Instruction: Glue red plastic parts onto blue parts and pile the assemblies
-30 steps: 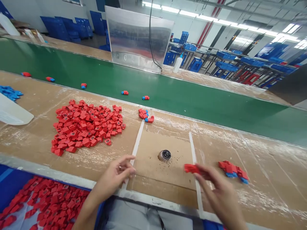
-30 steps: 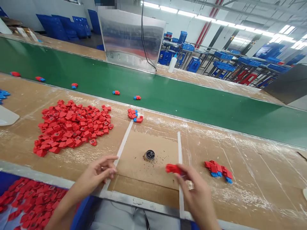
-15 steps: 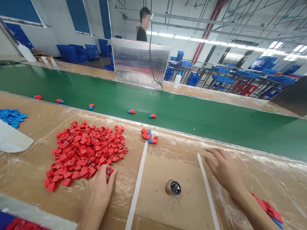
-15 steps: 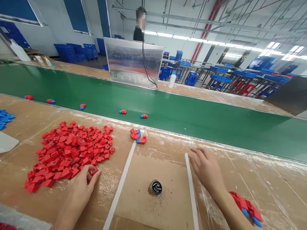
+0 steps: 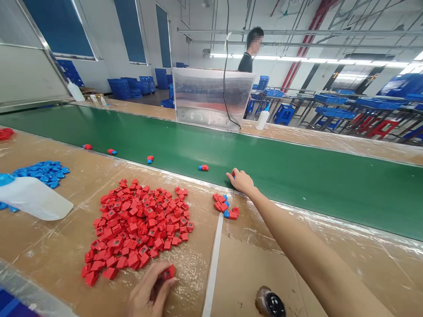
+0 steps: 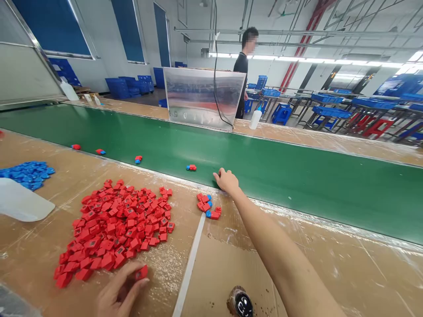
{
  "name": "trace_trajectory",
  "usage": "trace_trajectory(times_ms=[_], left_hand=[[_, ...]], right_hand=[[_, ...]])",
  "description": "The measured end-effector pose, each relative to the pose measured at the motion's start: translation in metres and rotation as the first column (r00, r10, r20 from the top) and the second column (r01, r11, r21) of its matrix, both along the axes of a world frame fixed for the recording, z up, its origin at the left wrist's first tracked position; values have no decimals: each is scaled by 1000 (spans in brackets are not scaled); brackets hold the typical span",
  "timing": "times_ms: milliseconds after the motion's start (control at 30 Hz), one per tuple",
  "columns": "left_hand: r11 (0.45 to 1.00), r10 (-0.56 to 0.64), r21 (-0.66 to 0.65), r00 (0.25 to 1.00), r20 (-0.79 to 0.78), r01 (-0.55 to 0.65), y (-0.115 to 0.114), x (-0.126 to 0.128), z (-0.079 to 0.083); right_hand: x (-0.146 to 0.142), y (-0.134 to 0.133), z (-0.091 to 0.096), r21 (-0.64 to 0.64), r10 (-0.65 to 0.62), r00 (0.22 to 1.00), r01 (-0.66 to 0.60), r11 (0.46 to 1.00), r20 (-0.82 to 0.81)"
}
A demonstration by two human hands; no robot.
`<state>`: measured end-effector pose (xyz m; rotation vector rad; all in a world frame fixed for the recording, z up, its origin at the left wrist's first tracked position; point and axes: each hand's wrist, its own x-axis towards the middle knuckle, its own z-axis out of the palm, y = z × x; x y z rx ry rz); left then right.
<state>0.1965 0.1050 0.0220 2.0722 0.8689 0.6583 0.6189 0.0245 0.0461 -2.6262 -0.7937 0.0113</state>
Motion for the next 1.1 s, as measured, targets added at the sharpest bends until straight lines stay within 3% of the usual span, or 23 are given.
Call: trace_trajectory(times_ms=[100, 233, 400, 533, 667, 800, 1100], left_hand=[[998, -36, -53, 997, -64, 32, 1, 0, 1], [993, -103, -66, 993, -60, 99, 1, 3, 6], [985, -124, -117, 992, 28, 127, -9, 7, 17], [941, -144, -287, 980, 137, 178, -43, 12, 21], [845, -300, -404, 936, 184, 350, -94, 21, 20], [762, -460, -413, 865, 198, 499, -128, 28, 21], [734, -542, -377, 822, 176, 565, -126, 22, 18]], right_hand=[[-10, -31, 6, 17, 4, 1000, -3, 1000, -15], [-42, -100, 22, 87, 42, 997, -37, 995, -58], [-129, -197, 47, 190, 215, 967, -188, 964, -134], [-206, -245, 57, 285, 340, 938, -308, 907, -69], [-248, -256, 51, 271, 300, 954, -294, 917, 20], [-261, -252, 42, 246, 270, 955, -292, 924, 118], [-267, -245, 34, 232, 331, 918, -379, 896, 218]])
